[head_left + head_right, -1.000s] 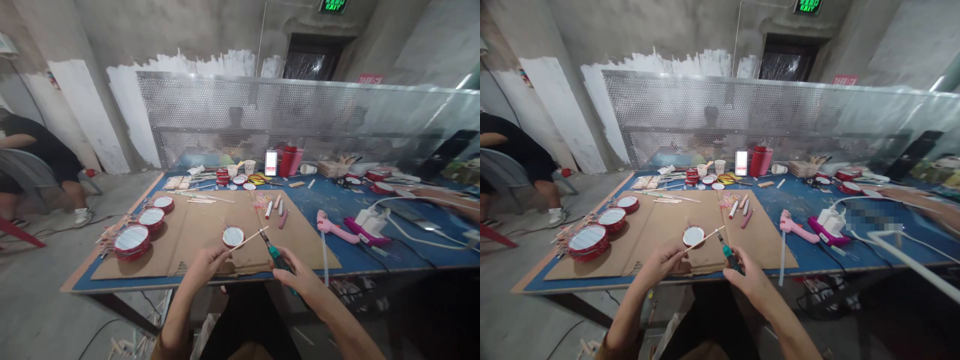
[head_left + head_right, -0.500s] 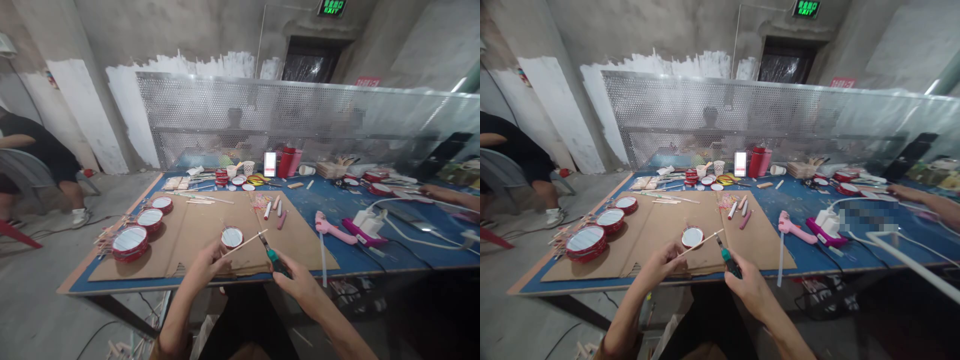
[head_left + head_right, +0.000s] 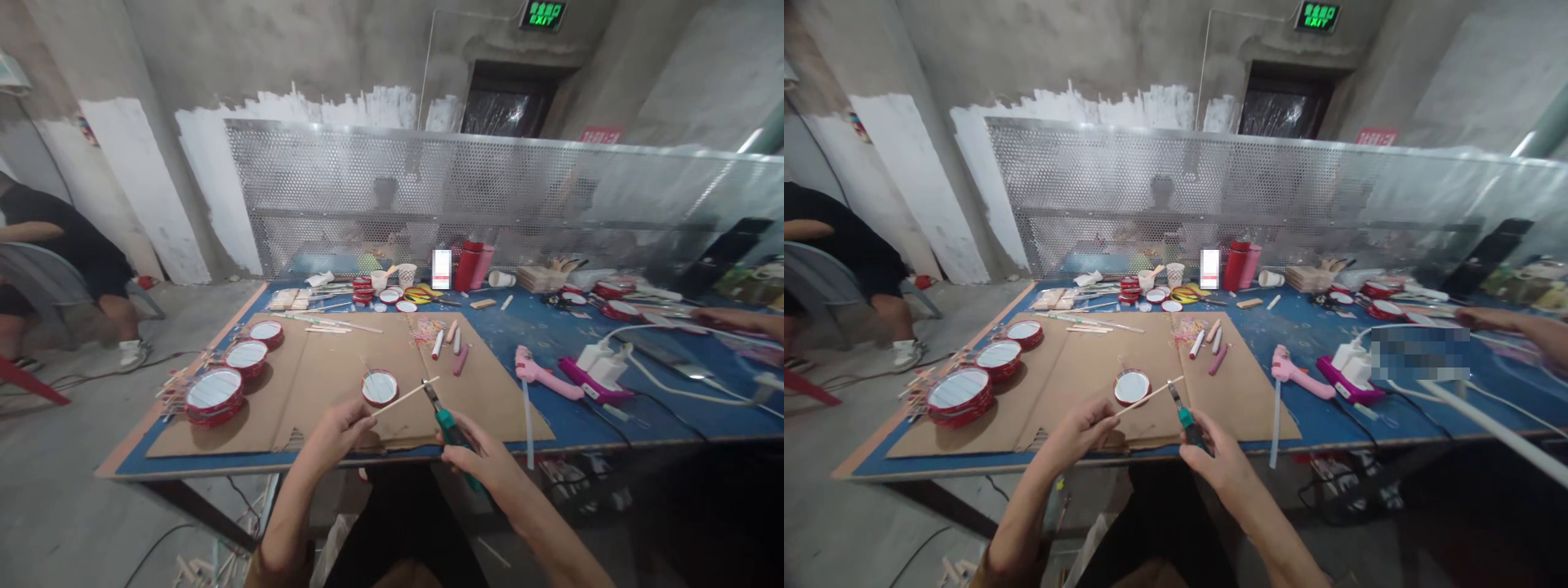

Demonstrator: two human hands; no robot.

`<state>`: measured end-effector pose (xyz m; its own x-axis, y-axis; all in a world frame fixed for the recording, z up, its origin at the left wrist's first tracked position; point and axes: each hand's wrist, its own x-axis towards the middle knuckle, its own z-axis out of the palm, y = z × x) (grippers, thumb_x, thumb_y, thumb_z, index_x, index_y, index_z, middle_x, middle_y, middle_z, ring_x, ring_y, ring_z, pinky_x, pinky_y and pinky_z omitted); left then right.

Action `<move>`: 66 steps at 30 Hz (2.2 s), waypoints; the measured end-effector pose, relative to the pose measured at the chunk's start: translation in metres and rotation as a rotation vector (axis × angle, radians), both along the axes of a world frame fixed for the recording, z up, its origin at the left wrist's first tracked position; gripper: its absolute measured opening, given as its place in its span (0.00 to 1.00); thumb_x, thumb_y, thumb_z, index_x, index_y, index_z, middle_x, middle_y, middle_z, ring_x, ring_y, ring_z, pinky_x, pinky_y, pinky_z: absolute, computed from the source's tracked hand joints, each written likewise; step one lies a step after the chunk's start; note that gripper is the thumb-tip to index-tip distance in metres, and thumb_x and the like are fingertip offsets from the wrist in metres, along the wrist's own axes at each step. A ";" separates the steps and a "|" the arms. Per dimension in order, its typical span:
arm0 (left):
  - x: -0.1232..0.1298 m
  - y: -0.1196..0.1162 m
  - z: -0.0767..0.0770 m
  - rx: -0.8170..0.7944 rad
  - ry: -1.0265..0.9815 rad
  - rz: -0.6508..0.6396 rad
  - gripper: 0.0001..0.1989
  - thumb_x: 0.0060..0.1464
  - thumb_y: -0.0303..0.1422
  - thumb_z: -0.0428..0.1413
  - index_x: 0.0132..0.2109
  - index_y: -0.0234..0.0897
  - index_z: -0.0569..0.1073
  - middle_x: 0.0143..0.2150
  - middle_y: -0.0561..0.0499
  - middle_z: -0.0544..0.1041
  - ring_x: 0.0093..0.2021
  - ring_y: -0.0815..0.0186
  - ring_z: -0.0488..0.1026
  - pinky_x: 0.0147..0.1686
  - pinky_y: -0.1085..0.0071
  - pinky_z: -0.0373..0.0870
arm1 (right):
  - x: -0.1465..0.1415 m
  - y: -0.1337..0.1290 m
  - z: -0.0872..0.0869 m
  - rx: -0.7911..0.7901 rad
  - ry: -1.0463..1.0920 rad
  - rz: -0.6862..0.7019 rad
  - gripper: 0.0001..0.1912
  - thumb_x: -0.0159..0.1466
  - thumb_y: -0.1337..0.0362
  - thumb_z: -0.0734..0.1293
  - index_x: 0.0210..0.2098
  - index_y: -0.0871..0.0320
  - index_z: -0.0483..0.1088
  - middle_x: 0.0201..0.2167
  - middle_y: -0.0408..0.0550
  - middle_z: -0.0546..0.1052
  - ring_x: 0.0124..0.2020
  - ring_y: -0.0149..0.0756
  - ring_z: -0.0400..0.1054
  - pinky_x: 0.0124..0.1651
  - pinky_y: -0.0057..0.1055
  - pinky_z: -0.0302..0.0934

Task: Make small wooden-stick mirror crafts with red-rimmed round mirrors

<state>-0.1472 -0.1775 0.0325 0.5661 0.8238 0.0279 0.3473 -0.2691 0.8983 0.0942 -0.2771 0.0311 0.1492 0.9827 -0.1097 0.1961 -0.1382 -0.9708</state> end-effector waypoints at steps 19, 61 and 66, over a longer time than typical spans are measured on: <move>-0.002 -0.001 0.001 0.008 0.033 -0.020 0.14 0.56 0.42 0.48 0.29 0.38 0.65 0.19 0.57 0.65 0.23 0.70 0.60 0.28 0.74 0.58 | -0.007 -0.007 0.009 -0.014 -0.009 -0.029 0.29 0.51 0.55 0.69 0.51 0.59 0.73 0.39 0.51 0.78 0.38 0.43 0.72 0.36 0.34 0.67; -0.003 -0.001 0.010 -0.070 0.143 -0.083 0.14 0.57 0.41 0.45 0.27 0.39 0.63 0.20 0.56 0.69 0.22 0.70 0.62 0.27 0.74 0.59 | -0.014 -0.021 0.009 -0.097 0.134 -0.023 0.28 0.52 0.50 0.70 0.47 0.59 0.71 0.39 0.51 0.76 0.33 0.36 0.70 0.35 0.32 0.66; -0.005 -0.001 0.008 -0.120 0.145 -0.080 0.13 0.56 0.41 0.47 0.29 0.38 0.65 0.21 0.56 0.71 0.20 0.72 0.60 0.25 0.74 0.58 | -0.020 -0.022 0.013 -0.085 0.097 -0.021 0.28 0.51 0.51 0.69 0.46 0.61 0.72 0.34 0.49 0.75 0.29 0.34 0.68 0.31 0.30 0.64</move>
